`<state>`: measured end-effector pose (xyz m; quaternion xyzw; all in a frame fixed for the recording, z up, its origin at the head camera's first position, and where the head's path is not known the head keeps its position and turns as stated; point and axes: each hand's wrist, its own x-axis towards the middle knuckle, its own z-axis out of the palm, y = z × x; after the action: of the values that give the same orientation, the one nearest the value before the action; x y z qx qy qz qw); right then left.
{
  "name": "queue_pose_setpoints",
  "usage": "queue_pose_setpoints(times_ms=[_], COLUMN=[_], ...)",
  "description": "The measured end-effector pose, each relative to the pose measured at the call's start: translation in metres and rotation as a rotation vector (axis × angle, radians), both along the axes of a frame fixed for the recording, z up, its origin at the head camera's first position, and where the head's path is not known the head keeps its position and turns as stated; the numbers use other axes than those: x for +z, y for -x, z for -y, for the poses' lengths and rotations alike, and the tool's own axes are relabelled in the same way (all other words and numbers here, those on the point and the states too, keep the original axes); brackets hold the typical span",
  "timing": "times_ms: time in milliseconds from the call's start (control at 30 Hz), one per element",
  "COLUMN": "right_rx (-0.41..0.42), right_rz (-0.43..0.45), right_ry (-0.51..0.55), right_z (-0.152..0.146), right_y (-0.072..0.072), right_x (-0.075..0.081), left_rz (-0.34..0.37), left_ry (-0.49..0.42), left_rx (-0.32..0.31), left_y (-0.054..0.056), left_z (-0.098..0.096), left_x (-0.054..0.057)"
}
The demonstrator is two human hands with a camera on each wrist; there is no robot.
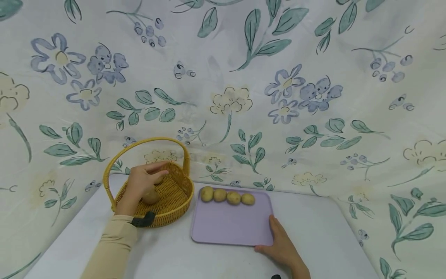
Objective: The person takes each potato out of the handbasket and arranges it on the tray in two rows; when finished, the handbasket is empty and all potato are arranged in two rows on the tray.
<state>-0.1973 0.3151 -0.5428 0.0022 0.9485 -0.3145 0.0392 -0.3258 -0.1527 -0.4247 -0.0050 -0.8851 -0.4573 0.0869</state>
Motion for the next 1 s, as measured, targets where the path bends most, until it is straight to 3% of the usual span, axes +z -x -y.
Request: queue_pose_setpoints(times_ms=[300, 633, 833, 1000], right_rx=[0.018, 0.006, 0.001, 0.009], right_rz=[-0.02, -0.017, -0.011, -0.013], right_ry=[-0.013, -0.013, -0.016, -0.011], right_z=[0.0, 0.001, 0.001, 0.002], right_y=[-0.001, -0.002, -0.004, -0.004], right_x=[0.005, 0.004, 0.006, 0.006], left_rz=[0.004, 0.07, 0.091, 0.104], left_ry=[-0.01, 0.003, 0.03, 0.088], left_rx=[0.077, 0.124, 0.185, 0.199], left_y=[0.0, 0.0, 0.004, 0.004], left_z=[0.014, 0.027, 0.031, 0.033], left_x=[-0.013, -0.041, -0.045, -0.048])
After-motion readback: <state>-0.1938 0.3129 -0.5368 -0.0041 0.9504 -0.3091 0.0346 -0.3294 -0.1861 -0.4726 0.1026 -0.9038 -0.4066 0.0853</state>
